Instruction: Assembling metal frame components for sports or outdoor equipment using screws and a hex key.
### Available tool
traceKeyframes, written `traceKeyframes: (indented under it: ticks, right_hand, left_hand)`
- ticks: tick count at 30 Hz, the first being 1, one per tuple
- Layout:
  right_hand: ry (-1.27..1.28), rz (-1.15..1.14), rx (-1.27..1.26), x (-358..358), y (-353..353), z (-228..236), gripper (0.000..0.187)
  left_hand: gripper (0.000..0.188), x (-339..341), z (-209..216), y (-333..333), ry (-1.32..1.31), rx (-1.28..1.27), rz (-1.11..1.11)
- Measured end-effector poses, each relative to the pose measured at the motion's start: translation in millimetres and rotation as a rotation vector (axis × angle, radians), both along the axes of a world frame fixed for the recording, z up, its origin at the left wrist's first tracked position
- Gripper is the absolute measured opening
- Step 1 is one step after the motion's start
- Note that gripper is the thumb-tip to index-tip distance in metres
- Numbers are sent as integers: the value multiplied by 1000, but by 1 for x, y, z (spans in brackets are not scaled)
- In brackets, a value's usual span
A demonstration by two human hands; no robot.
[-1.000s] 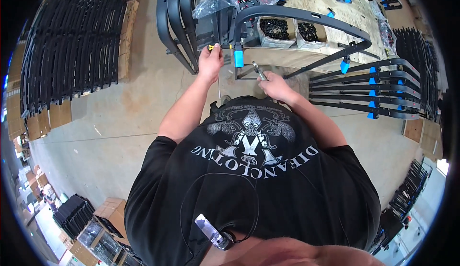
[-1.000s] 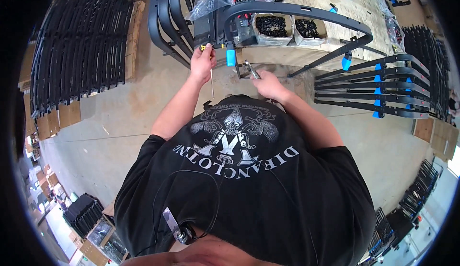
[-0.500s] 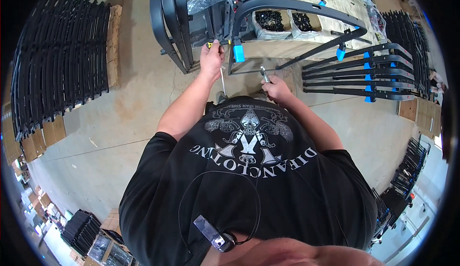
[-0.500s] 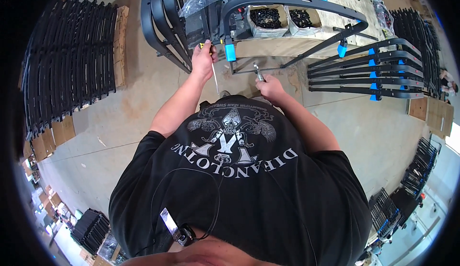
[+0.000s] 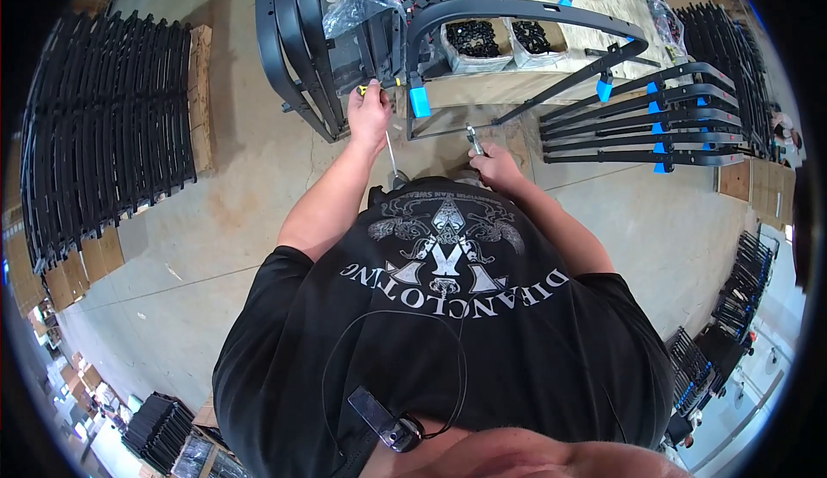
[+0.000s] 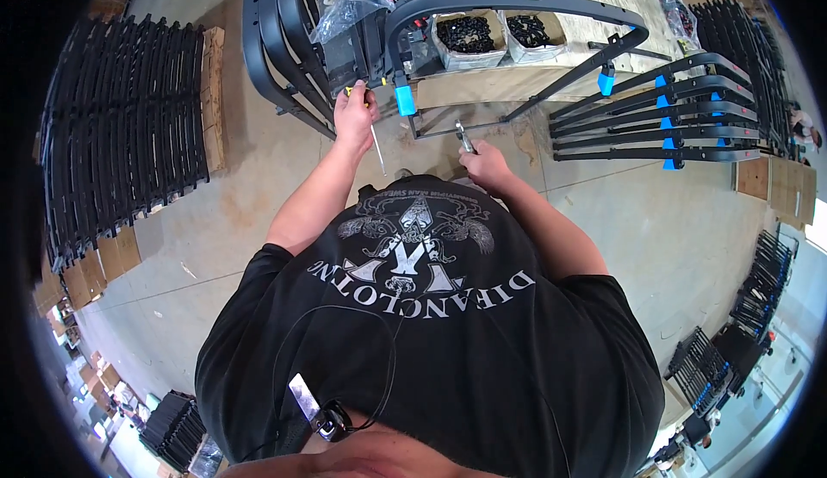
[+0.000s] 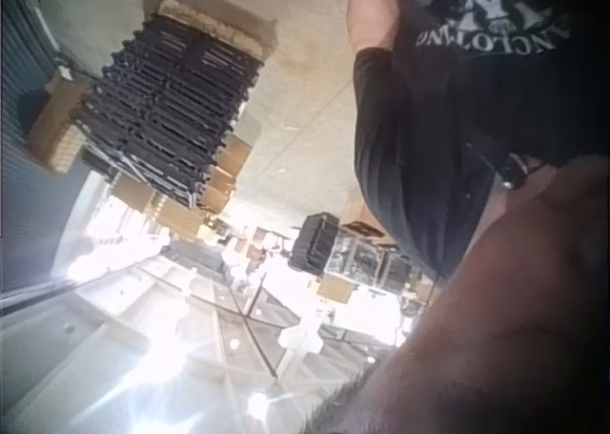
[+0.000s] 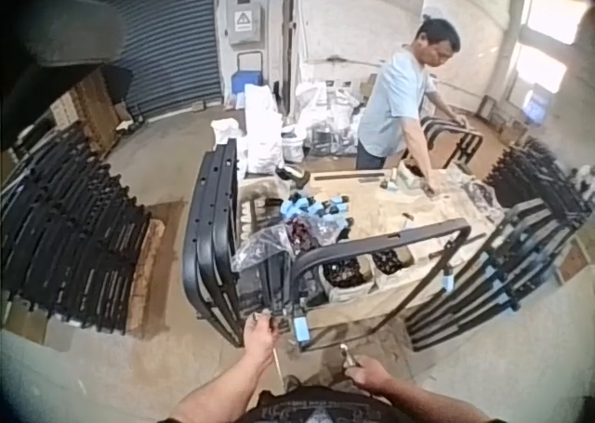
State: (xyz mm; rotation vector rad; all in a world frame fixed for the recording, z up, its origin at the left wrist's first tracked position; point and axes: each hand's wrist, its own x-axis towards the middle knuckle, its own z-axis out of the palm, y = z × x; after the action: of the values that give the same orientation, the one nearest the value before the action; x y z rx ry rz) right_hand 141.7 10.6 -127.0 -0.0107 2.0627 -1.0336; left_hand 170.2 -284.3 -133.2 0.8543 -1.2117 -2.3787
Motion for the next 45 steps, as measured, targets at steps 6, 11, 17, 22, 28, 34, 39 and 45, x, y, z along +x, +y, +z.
traceKeyframes:
  ticks: [6, 11, 17, 22, 28, 34, 39, 45]
  right_hand:
    - [-47, -28, -9, 0, 1, -7, 29]
    - [-15, -10, -15, 2, -8, -13, 30]
    - [-129, 20, -4, -2, -24, -7, 22]
    - [-127, -103, -316, -15, -51, -11, 22]
    - [466, 151, -89, -45, -122, 6, 32]
    - [413, 236, -54, -42, -139, -5, 40]
    - [444, 367, -108, -42, -136, -6, 45]
    - [326, 323, -10, -43, -140, 12, 54]
  left_hand:
    - [16, 2, -4, -3, -7, -11, -90]
    - [25, 10, -12, -14, -68, -152, -138]
    - [24, 2, 44, -22, -362, 184, -314]
    - [21, -5, 54, -23, -404, 274, -307]
    - [22, -7, 50, -18, -418, 269, -235]
    - [21, -12, 51, -13, -438, 269, -188]
    - [21, -11, 41, -1, -400, 202, -127]
    - [30, -19, 16, 13, -456, -105, 22]
